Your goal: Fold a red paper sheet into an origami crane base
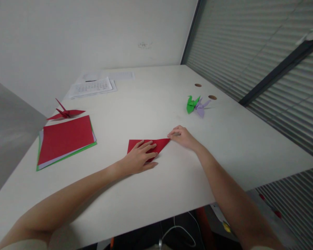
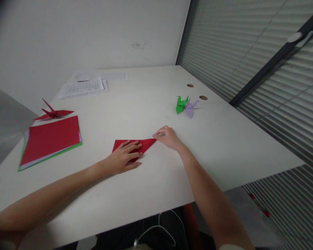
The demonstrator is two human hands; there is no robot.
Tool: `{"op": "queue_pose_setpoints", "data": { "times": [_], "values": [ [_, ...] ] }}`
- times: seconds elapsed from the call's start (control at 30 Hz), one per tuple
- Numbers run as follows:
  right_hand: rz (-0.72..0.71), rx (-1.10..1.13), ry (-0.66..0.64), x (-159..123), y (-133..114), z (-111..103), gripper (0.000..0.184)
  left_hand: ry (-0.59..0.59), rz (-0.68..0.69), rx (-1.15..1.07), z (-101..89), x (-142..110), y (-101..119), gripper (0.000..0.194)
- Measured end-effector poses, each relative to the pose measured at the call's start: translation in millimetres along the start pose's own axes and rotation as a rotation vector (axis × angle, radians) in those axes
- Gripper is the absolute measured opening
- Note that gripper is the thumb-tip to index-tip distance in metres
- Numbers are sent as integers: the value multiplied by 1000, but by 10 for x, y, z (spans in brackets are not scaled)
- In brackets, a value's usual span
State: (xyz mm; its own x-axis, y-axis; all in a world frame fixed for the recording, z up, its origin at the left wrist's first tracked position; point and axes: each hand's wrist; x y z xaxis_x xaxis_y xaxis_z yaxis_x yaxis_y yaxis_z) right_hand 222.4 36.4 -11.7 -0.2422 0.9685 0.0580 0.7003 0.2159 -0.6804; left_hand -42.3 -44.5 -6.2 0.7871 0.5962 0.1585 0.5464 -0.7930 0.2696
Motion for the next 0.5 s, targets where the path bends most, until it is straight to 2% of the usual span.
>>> {"op": "queue_pose_setpoints", "data": {
  "times": [0.17,0.33,0.5],
  "values": [
    [102,-197,65,-44,-107,142,24,-14,2,12,-1,7,7,34],
    [164,-267,55,-59,-174,150,23,-12,5,21,12,5,1,35],
    [161,-311,70,-56,-132,152,16,-8,6,22,17,2,-2,36]
  ]
}}
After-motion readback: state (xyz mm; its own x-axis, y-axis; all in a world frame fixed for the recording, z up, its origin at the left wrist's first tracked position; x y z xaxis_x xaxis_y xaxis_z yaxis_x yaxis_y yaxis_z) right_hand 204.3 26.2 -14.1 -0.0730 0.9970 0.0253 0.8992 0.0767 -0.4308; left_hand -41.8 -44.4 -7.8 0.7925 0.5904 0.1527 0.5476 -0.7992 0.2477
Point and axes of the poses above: each hand's wrist, its own x-axis towards the middle knuckle, its own z-axis out of the palm, y = z × x, and after that the axes turned 2 degrees about z, right-handed
